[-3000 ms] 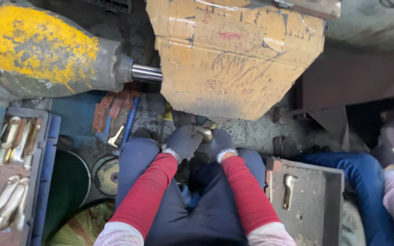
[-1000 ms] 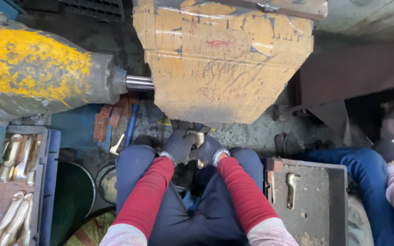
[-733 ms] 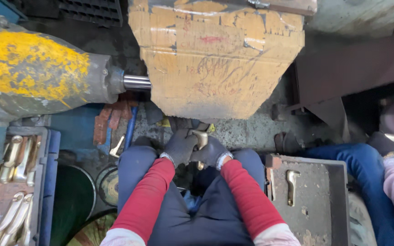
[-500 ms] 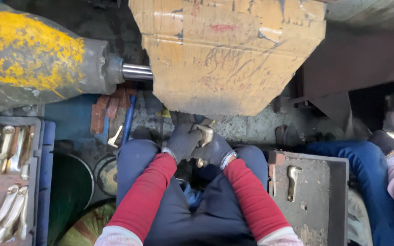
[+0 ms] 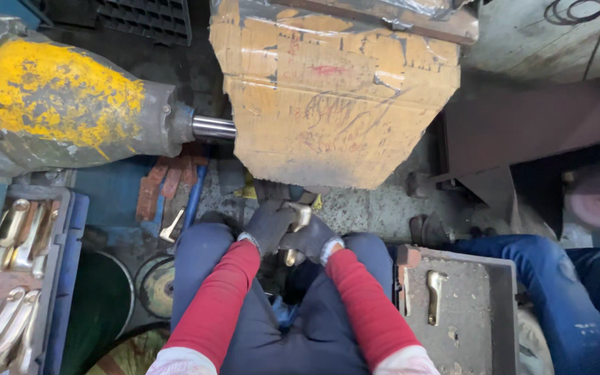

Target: The person sits on the floor and repeatedly presses small brass-colored metal handles against a rotating grinding wheel to smooth or polish their surfaces. The person handles the items one at a time, rotating them to treat different sides, and places finished pieces into a nearby metal tray.

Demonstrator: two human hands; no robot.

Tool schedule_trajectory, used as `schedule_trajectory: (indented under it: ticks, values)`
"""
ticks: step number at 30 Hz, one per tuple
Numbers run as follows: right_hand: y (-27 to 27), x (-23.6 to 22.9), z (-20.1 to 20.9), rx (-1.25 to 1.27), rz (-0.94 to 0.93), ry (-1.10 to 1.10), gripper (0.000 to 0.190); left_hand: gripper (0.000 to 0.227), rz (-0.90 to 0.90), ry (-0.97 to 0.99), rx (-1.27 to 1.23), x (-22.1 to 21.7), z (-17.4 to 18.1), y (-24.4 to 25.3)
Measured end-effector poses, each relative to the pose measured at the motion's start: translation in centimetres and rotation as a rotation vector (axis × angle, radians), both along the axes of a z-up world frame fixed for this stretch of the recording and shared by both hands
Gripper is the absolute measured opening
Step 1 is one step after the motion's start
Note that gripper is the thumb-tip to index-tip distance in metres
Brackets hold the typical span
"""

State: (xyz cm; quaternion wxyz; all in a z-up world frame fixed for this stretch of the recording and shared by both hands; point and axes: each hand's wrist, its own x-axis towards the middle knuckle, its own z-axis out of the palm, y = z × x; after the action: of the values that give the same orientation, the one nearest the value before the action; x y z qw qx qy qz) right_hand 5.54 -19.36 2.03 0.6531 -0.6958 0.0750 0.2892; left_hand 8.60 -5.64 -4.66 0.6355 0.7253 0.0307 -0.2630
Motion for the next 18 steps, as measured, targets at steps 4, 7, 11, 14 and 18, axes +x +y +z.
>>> schedule_trajectory:
  ticks: [4,7,11,14,18]
  values:
    - [-0.7,-0.6,0.4,0.174,-0.009,0.022,0.046,0.030,-0.046,0.144,-0.161,0.1,-0.1,-0.3]
    - [-0.6,-0.3,-0.4,0.127,0.005,0.033,0.045,0.030,-0.056,0.181,-0.134,0.1,-0.4,-0.1]
    - [0.1,1.6,-1.8,0.118,0.102,-0.203,0.044,0.031,-0.071,0.136,-0.074,1.5,-0.2,0.6]
    - [0.4,2.4,-3.5,0.218,-0.030,0.149,0.059,0.035,-0.093,0.203,0.020,2.1,-0.3,0.9]
    - [0.7,1.9,-4.9,0.015,0.135,0.015,0.048,0.039,-0.057,0.220,0.075,2.2,-0.8,1.1]
